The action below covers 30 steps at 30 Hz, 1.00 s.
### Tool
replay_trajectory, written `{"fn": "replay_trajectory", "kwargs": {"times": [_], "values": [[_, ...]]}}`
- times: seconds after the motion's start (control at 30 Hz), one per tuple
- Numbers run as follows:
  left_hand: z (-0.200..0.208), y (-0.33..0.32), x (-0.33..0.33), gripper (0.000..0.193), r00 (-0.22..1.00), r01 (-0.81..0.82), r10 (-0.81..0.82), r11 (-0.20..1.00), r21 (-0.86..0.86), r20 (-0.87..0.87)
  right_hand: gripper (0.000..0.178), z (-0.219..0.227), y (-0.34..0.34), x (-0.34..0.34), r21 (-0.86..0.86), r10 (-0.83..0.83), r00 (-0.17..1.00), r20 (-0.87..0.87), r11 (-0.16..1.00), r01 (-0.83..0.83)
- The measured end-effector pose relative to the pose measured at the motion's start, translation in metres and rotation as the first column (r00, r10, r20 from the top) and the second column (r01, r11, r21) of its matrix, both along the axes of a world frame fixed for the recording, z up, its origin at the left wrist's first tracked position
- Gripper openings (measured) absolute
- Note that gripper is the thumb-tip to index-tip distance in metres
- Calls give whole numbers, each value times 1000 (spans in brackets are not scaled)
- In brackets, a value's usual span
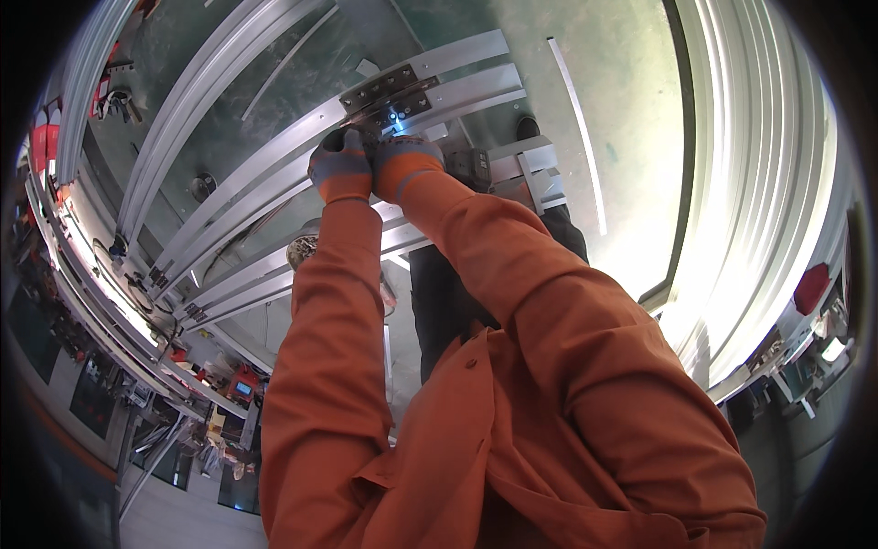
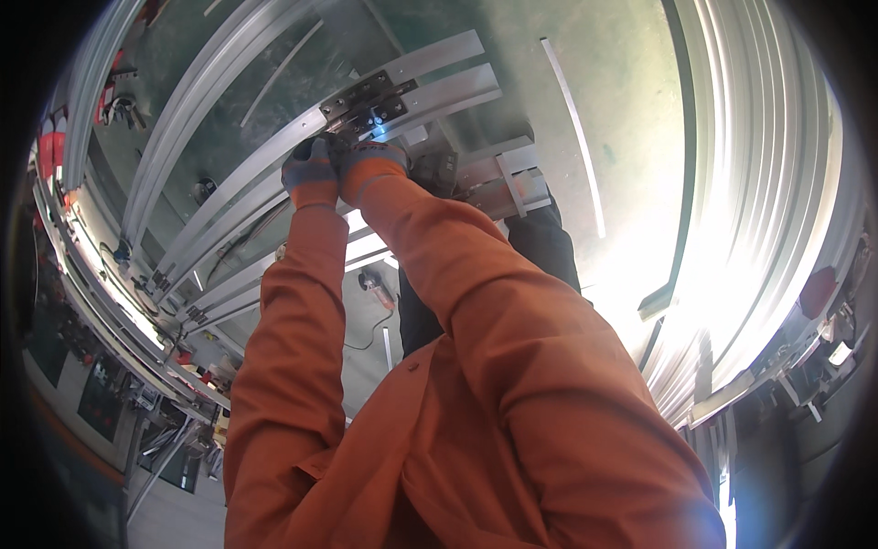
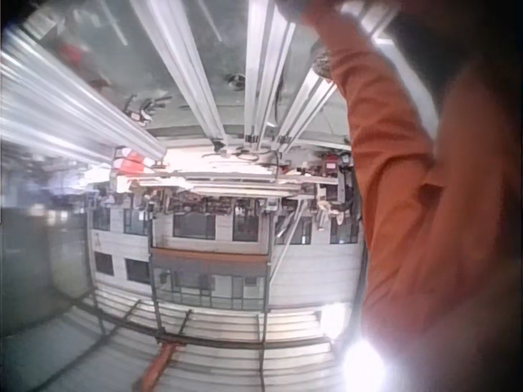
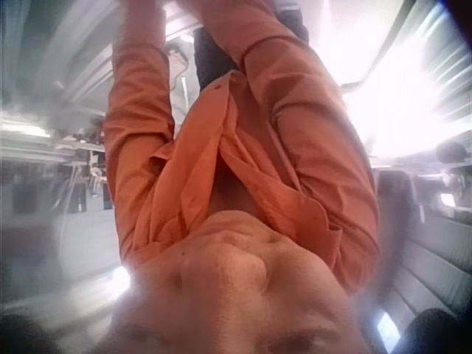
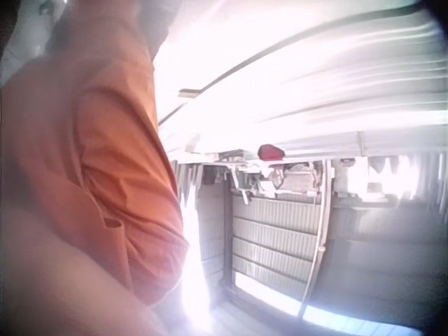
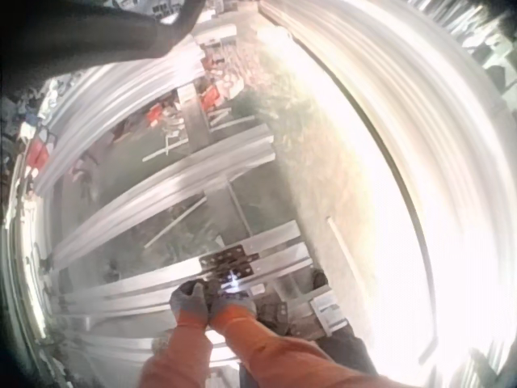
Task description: The person uses a cordless drill to fasten screws into a metal hinge attached to a metal frame. They repeatedly position the drill, drive screws, and adjust the hinge while working overhead in a workshop setting.
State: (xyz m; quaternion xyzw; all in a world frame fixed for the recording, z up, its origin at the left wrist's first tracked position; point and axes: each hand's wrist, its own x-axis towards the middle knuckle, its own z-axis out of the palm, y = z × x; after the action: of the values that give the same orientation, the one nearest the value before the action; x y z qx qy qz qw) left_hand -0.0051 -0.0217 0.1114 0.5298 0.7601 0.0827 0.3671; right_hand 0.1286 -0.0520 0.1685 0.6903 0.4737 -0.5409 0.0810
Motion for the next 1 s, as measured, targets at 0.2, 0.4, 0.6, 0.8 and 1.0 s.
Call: {"fn": "replay_trajectory", "kwargs": {"times": [0.2, 0.4, 0.6, 0.8, 1.0], "values": [[16, 1, 5, 36, 993, 62, -61, 998, 3, -106, 37, 4, 3, 1, -32, -10, 999, -44, 999, 8], [25, -1, 3, 35, 995, 89, -89, 996, 4, -48, 37, 14, 8, 1, -66, -2, 998, -69, 998, -3], [30, -8, 5, 32, 995, 63, -67, 996, 56, 73, 41, 12, 7, 3, -112, 1, 996, -93, 994, -11], [46, -6, 22, 28, 992, 39, -38, 999, -3, 118, 40, 14, 9, 15, -99, 17, 994, -106, 995, -27], [40, -3, 17, 28, 990, 65, -66, 998, 12, 126, 43, 15, 14, 12, -122, 20, 993, -117, 992, -34]]}}
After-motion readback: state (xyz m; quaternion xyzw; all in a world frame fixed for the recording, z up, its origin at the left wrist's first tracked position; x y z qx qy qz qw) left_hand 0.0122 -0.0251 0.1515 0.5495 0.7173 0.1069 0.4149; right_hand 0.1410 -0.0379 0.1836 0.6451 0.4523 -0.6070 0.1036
